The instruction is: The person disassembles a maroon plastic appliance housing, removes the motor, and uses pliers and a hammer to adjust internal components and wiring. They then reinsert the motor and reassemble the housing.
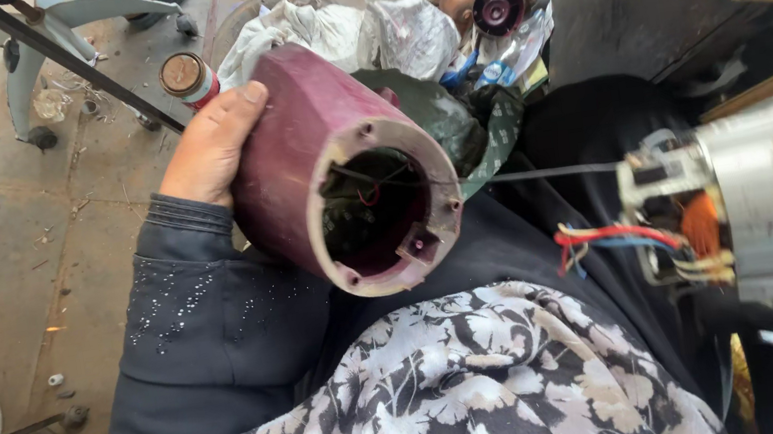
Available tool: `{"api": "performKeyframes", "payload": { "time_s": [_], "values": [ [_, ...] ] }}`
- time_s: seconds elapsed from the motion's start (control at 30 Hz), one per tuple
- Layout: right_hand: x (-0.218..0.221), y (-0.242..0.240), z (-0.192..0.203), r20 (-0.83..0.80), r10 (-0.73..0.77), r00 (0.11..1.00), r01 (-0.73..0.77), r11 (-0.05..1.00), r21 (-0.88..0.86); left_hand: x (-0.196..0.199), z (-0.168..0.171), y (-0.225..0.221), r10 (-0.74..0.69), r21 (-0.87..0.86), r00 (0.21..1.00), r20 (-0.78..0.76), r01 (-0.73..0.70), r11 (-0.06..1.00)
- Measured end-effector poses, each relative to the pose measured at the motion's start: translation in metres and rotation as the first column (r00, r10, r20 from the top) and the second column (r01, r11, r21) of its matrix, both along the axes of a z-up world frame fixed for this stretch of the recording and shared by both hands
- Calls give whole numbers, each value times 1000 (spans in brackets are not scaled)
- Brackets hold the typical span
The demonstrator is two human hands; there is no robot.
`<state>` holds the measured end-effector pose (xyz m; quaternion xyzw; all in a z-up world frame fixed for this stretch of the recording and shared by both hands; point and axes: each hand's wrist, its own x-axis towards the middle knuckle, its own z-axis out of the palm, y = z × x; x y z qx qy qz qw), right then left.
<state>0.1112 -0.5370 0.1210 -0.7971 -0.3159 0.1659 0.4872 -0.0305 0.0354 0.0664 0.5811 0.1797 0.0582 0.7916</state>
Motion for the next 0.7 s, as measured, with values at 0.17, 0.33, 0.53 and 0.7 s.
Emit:
{"api": "performKeyframes", "payload": {
  "time_s": [0.17,0.33,0.53,0.7],
  "values": [
    [34,-89,-43,4,-33,999,33,988,-148,20,-19,-18,4,28,1000,27,-5,1000],
    [31,-81,-94,74,-200,977,212,946,-245,26,-1,-49,40,-49,999,30,-39,998],
    [1,-44,-98,109,-245,963,264,939,-221,29,-4,-70,-139,-37,976,170,147,988],
    [-4,-18,-79,149,-268,952,288,948,-136,22,4,-81,-110,65,989,97,104,992]
  ]
}}
